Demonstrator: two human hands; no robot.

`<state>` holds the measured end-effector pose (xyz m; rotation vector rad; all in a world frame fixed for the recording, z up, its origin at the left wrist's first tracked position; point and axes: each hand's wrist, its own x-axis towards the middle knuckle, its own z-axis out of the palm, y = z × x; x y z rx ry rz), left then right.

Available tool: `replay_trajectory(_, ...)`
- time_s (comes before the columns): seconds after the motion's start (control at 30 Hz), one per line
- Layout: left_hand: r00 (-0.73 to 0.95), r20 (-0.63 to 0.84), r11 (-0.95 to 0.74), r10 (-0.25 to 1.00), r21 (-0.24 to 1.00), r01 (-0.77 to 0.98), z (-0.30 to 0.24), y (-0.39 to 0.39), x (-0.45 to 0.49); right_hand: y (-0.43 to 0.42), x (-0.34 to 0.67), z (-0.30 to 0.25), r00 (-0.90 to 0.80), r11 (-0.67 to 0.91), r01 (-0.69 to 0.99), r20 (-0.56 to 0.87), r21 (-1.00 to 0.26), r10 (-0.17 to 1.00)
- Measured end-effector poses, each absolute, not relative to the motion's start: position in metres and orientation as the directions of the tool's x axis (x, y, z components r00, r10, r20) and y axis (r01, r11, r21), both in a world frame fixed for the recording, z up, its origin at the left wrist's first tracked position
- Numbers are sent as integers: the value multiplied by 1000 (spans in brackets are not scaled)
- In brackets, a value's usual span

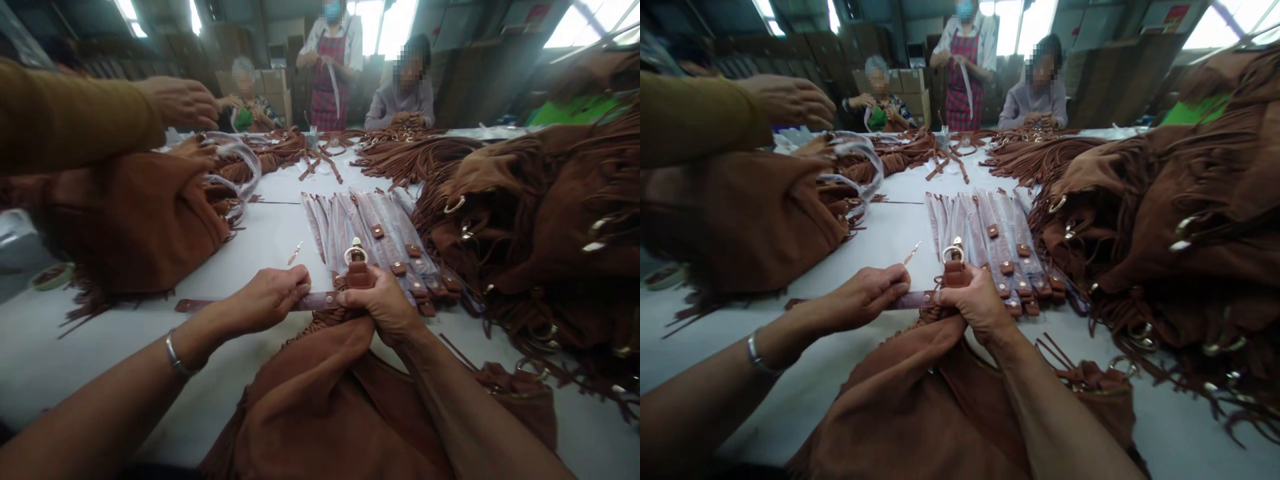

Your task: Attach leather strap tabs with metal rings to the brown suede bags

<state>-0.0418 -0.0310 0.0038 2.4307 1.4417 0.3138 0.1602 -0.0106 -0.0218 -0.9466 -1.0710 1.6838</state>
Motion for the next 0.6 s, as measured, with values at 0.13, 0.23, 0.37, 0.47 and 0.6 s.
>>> replay_trajectory(0.13, 445, -19, -406, 896, 376, 833, 6, -36, -64, -9, 162, -22, -316, -244, -286, -149, -927, 937)
replay_trajectory(0.23, 369, 25, -337, 929, 469, 816, 9, -40, -65, -9, 162, -20, -384, -249, -265, -135, -931, 913)
replay_trajectory(0.37, 348, 30, -321, 937, 465, 825, 14, -46, -37, -11, 162, -18, -413, -218, -239, -104, -946, 905)
replay_trajectory(0.47, 485, -81, -378, 871, 521, 765, 13, -47, -18, -13, 163, -18, -455, -194, -243, -65, -950, 888)
replay_trajectory(0.6, 482, 34, -350, 876, 732, 585, 9, -44, -22, -14, 168, -18, -482, -136, -262, 8, -955, 876)
